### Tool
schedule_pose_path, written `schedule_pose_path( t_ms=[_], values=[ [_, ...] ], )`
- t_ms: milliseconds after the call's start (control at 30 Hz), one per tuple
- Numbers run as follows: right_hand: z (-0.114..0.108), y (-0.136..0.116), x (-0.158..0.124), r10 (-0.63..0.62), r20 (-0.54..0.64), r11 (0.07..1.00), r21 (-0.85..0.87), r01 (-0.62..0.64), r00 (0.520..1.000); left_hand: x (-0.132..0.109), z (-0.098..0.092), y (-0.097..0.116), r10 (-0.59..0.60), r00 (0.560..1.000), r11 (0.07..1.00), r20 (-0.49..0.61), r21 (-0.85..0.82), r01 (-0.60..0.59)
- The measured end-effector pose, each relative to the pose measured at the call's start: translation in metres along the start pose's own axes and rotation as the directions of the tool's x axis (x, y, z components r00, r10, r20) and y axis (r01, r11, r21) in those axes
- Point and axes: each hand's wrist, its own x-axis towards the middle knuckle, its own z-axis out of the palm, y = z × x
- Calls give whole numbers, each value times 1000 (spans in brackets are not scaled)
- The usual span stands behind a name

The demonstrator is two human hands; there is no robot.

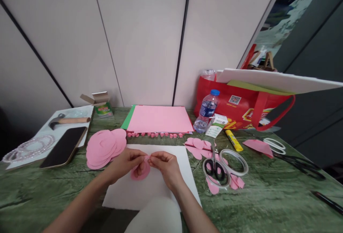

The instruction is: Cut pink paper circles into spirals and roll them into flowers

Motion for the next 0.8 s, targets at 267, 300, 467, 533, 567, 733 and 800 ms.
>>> schedule_pose_path(
  t_ms=[267,300,467,533,567,733,800],
  values=[
    [-4,5,5,23,29,999,-34,-22,999,5,-6,-7,-36,997,999,-65,-25,35],
    [-4,6,5,24,20,999,-36,-23,1000,5,-6,-7,-40,997,999,-69,-24,38],
    [-6,7,5,34,-10,999,-36,-35,999,7,-5,-5,-25,997,999,-80,33,27],
    [-5,6,5,37,-4,999,-36,-37,999,7,-4,-5,-16,996,996,-89,86,24],
    [-5,5,5,36,2,999,-36,-36,999,7,-4,-4,-13,995,993,-95,114,24],
    [-2,2,3,-10,-14,999,-43,9,1000,5,-5,-3,20,995,978,-100,208,1],
    [-2,2,2,-22,-22,999,-42,21,1000,4,-4,-2,24,995,978,-92,210,-4]
  ],
)
